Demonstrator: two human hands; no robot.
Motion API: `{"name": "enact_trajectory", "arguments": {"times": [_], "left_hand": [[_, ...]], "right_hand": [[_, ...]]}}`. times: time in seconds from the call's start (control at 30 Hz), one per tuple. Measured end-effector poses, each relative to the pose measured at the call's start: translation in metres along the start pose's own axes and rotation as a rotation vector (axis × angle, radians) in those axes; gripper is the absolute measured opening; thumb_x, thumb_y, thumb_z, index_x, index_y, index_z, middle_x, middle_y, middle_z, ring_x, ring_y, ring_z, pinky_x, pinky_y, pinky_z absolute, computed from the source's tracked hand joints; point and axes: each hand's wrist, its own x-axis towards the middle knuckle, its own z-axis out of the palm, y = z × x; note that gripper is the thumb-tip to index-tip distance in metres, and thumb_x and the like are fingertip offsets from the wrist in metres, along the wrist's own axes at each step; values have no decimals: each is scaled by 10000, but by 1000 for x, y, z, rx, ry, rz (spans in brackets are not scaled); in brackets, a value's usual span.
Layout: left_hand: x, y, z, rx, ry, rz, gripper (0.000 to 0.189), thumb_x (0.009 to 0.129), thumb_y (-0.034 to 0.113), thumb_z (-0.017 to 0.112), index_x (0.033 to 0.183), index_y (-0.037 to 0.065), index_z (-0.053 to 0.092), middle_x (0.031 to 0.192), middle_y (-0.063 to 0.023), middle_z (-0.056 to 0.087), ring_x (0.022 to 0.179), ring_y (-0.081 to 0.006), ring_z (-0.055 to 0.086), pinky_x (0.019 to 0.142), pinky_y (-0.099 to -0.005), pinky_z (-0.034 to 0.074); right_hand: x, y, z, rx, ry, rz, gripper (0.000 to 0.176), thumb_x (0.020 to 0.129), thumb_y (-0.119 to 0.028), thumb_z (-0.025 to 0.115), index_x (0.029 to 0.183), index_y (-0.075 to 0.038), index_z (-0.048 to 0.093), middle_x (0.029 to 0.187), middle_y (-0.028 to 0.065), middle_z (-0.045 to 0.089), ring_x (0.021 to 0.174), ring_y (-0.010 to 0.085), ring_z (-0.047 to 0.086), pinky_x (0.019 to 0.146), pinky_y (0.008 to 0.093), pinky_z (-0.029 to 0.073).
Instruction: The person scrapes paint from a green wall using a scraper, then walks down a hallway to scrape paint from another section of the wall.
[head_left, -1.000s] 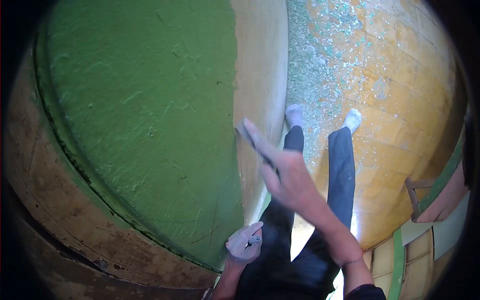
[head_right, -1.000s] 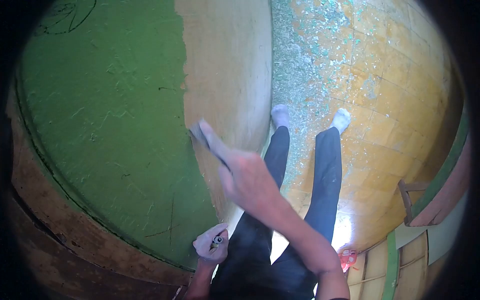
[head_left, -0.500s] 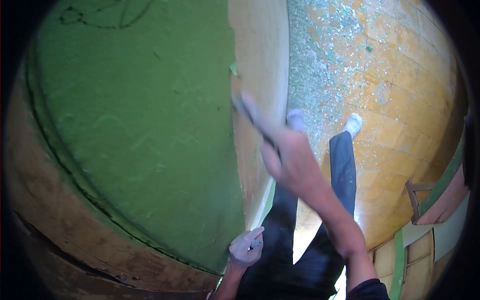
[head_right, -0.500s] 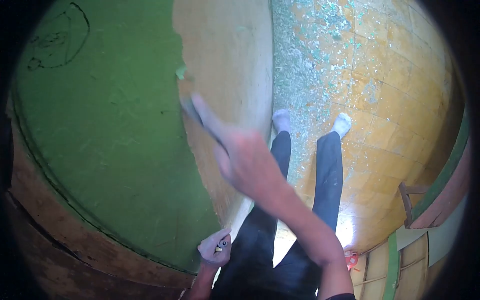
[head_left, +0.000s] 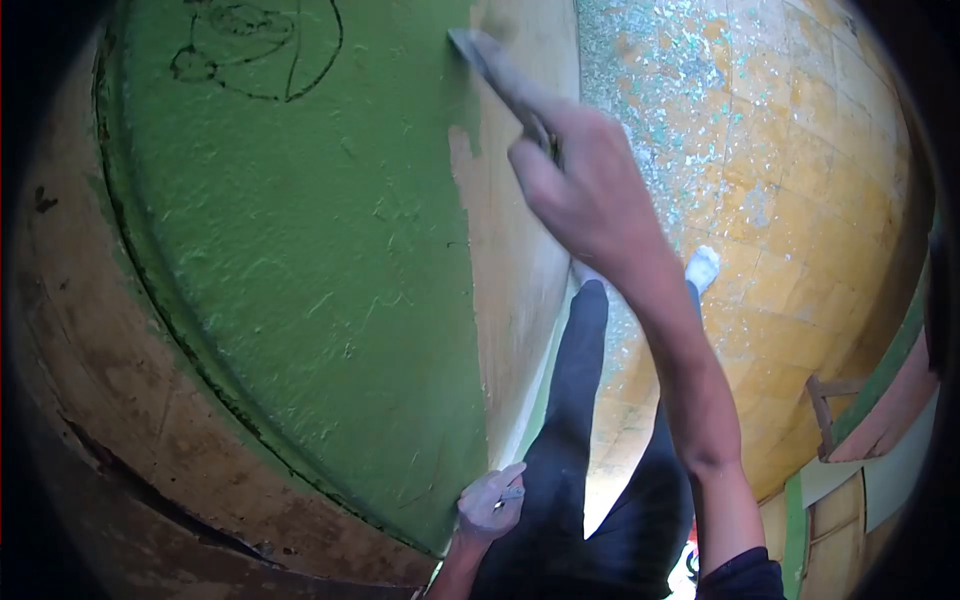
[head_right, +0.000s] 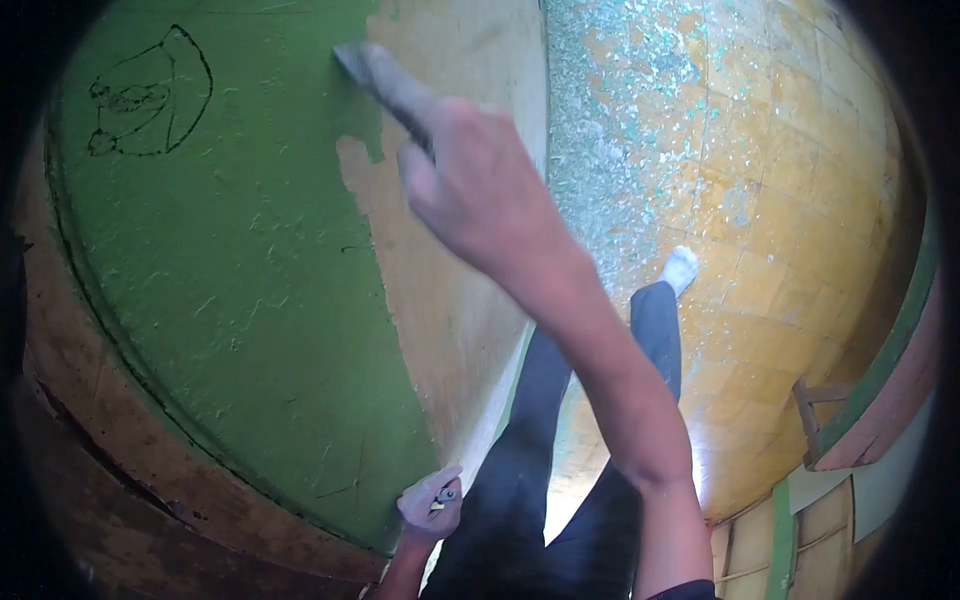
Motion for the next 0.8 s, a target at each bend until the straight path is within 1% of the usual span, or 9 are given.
{"name": "enact_trajectory", "arguments": {"times": [0.17, 0.2, 0.3, 0.43, 0.53, 0.63, 0.7, 0.73, 0.8], "left_hand": [[3, 2, -3, 16, -4, 25, 235, 839, -46, 727, 1073, -35, 707, 763, -133, 693, 576, -251, 650, 548, -335, 530], [4, 1, -4, 21, -2, 25, 237, 836, -51, 726, 1072, -34, 708, 761, -133, 692, 577, -250, 651, 549, -335, 530], [1, 2, -1, 29, -6, -3, 241, 828, -63, 726, 1066, -35, 710, 756, -132, 691, 578, -250, 653, 551, -337, 531], [6, 5, -2, 22, 17, 12, 248, 823, -67, 726, 1068, -30, 713, 758, -137, 694, 591, -256, 664, 562, -341, 536], [3, 2, 3, 37, 13, -2, 256, 816, -66, 729, 1068, -26, 717, 777, -148, 703, 617, -266, 681, 581, -342, 547], [-1, 9, -7, 62, -6, -39, 249, 816, -62, 730, 1063, -28, 720, 808, -159, 715, 641, -275, 697, 598, -339, 557], [5, 9, -4, 40, 1, -42, 243, 818, -58, 730, 1059, -28, 723, 828, -163, 722, 652, -277, 703, 607, -336, 561], [4, 10, -2, 31, 0, -55, 241, 819, -56, 730, 1058, -26, 724, 837, -165, 726, 657, -277, 705, 610, -333, 562], [4, 8, -5, 28, -6, -61, 242, 819, -54, 730, 1058, -20, 727, 833, -161, 723, 650, -271, 701, 606, -332, 559]], "right_hand": [[-55, 15, 22, -36, -41, -86, 713, 806, 58, 441, 1507, -69, 453, 1289, 251, 621, 1043, 450, 655, 937, 448, 533], [-45, 7, 13, 30, -134, 61, 726, 799, 67, 430, 1511, -70, 450, 1317, 251, 608, 1096, 444, 642, 977, 442, 515], [-14, 1, -6, 52, -176, 165, 753, 790, 69, 429, 1524, -99, 441, 1295, 274, 605, 1101, 454, 630, 978, 456, 501], [-40, 5, 25, -57, 91, -176, 723, 803, 41, 463, 1507, -125, 461, 1154, 295, 641, 907, 475, 657, 842, 489, 528], [28, 8, -12, -56, -13, 28, 733, 798, 42, 456, 1511, -126, 456, 1151, 300, 640, 910, 467, 667, 833, 499, 525], [4, 9, 5, 50, -18, 79, 725, 805, 36, 456, 1510, -132, 458, 1213, 272, 639, 985, 460, 662, 882, 489, 529], [-30, 4, 16, 122, 3, -26, 744, 793, 29, 451, 1514, -154, 462, 1262, 248, 631, 930, 405, 653, 865, 444, 526], [-32, 6, 16, 109, 21, -57, 769, 777, 26, 444, 1519, -176, 465, 1238, 238, 641, 781, 364, 664, 775, 416, 530], [-2, 16, 2, 27, 27, -35, 783, 769, 21, 442, 1522, -192, 467, 1228, 235, 648, 708, 330, 687, 736, 394, 539]]}}
